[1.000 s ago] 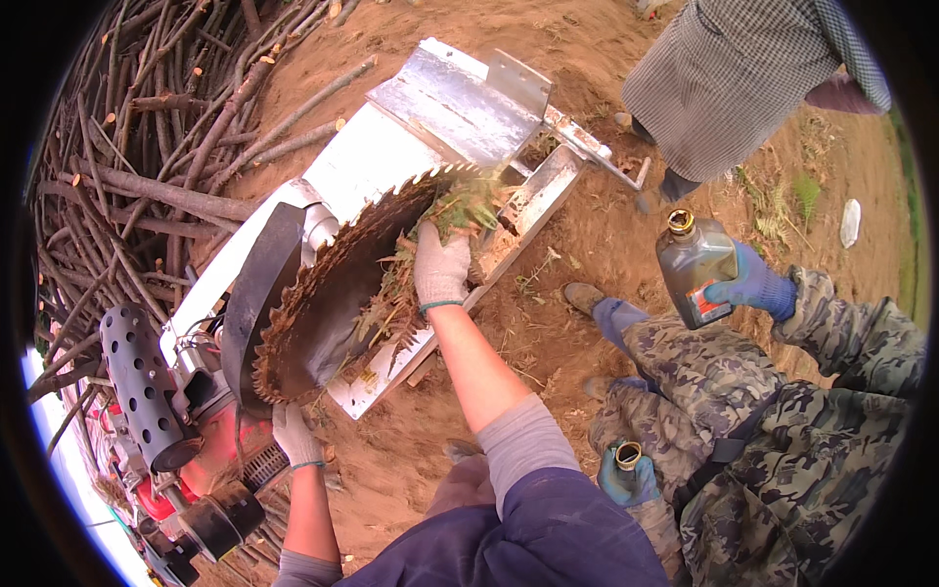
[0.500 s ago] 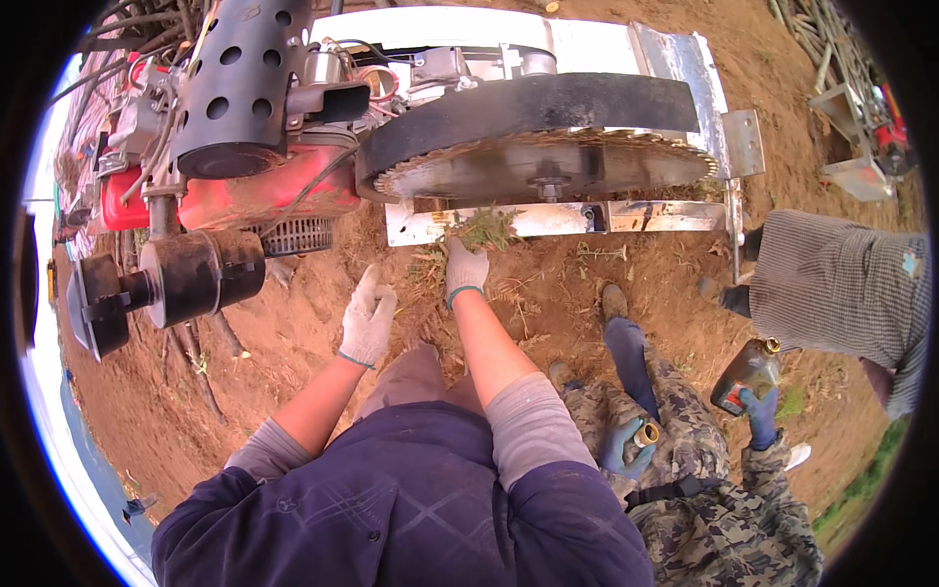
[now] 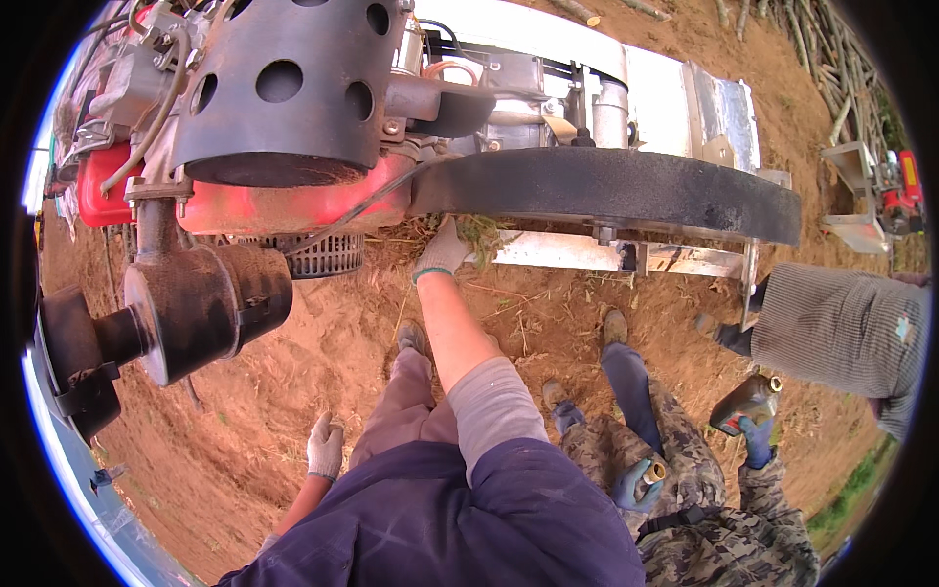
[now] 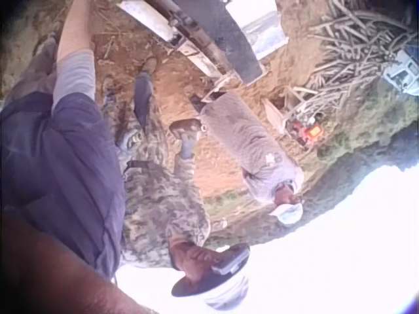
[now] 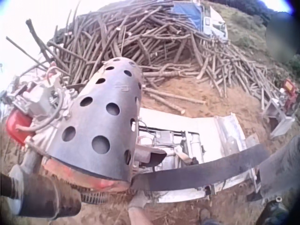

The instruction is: The person feeds branches and green plant material into a rotating wood chipper blade, clearing debris from the blade area and continuing to process material. The person handles branches and plant matter by hand while operating the machine.

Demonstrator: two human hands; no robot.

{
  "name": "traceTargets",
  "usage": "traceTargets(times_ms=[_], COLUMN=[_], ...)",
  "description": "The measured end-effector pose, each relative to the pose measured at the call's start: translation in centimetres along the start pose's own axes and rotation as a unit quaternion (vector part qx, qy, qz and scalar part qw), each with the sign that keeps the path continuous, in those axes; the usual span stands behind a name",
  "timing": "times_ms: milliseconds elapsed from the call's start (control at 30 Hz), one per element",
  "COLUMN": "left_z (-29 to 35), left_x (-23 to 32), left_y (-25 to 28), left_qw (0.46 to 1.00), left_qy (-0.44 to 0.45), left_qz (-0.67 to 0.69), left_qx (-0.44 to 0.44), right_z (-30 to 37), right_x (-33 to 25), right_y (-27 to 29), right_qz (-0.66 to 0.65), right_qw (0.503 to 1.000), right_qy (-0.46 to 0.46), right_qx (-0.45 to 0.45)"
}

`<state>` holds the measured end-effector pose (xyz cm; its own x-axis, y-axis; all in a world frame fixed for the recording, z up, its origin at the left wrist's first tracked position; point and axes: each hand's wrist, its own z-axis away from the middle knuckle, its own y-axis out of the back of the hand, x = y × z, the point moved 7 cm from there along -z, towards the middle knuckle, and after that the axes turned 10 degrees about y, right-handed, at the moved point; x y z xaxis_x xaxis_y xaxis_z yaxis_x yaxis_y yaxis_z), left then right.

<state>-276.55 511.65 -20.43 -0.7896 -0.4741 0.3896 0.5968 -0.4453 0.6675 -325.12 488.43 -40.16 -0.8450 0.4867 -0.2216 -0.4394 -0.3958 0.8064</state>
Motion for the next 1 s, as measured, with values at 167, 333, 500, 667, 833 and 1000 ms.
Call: traceTargets(times_ms=[167, 333, 500, 667, 833, 1000], left_z=[-0.5, -1.1, -1.3, -1.8, -3.5, -5.2], left_x=[-2.8, 0.3, 2.2, 0.7, 0.1, -2.9], left_y=[-1.1, -1.2, -1.6, -2.5, -1.8, -3.2], left_qw=[0.992, 0.993, 0.995, 0.988, 0.993, 0.991], left_qy=[0.085, 0.066, 0.004, 0.052, 0.01, 0.066], left_qz=[-0.044, 0.013, 0.001, -0.059, -0.054, 0.03], left_qx=[-0.082, -0.098, -0.103, -0.136, -0.102, -0.113], right_z=[2.5, 5.0, 7.1, 11.5, 18.1, 23.0], right_x=[0.9, 4.0, 0.5, -0.3, 1.6, -1.7], right_y=[0.6, 4.3, 6.6, 8.7, 15.8, 16.8], right_qz=[-0.089, 0.298, 0.092, 0.127, -0.348, -0.772], right_qw=[0.985, 0.95, 0.995, 0.991, 0.896, 0.463], right_qy=[-0.032, 0.09, 0.011, -0.018, -0.105, -0.077], right_qx=[0.145, -0.014, 0.028, 0.046, 0.256, 0.43])
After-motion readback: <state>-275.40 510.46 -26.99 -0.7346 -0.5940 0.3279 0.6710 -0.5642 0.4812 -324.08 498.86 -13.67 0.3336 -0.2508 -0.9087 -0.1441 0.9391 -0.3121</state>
